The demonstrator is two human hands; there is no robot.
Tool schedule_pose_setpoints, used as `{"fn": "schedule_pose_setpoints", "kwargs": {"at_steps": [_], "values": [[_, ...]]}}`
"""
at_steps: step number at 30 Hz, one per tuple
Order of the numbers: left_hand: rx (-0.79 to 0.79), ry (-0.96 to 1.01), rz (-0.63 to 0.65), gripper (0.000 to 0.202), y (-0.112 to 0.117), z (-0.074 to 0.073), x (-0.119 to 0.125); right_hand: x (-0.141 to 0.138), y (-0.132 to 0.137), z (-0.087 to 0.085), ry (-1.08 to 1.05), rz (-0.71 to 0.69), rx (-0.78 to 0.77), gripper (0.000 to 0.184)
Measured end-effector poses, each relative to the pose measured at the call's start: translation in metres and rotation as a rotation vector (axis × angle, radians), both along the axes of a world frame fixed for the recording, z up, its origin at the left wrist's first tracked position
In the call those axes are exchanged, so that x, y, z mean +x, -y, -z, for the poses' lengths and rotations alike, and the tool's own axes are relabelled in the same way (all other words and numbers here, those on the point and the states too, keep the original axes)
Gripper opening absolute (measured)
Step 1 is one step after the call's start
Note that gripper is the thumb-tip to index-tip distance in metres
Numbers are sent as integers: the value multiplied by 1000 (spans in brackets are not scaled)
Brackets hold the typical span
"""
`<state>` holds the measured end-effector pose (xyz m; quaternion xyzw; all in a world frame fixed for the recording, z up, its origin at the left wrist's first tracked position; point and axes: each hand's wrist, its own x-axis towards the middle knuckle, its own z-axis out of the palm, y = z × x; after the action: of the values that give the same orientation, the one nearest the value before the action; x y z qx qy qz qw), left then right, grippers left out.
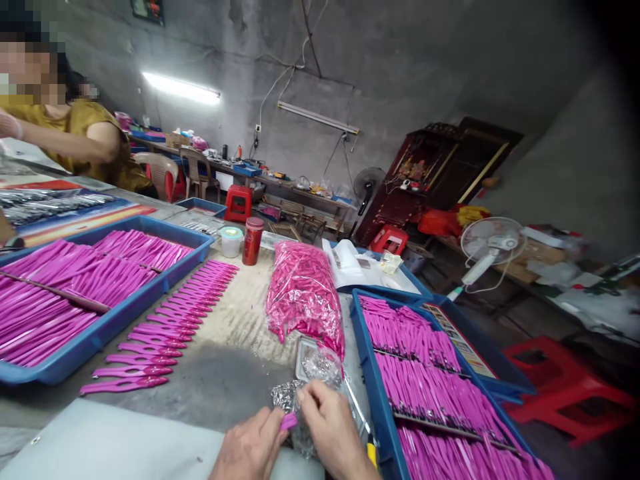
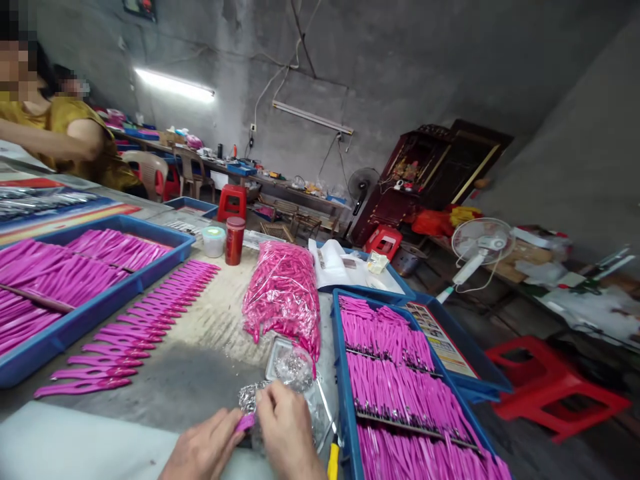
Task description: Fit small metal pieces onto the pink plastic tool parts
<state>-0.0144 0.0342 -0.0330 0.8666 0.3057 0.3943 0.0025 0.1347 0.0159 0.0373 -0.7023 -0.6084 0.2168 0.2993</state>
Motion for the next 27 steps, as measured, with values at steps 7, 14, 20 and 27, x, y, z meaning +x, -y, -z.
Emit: {"fn": "schedule_pose_setpoints", "kwargs": {"at_steps": [7, 14, 20, 27], "values": [[154, -69, -70, 26, -5, 18, 0, 4, -88, -17, 342, -30, -54, 21], [141, -113, -57, 26, -8, 19, 0, -11, -135, 9, 497, -11, -246, 16], [140, -113, -59, 24, -7, 21, 1, -8, -137, 14, 473, 12, -259, 11], [130, 60, -120, 25, -8, 34, 8, 0, -117, 4, 205, 21, -73, 19]]}}
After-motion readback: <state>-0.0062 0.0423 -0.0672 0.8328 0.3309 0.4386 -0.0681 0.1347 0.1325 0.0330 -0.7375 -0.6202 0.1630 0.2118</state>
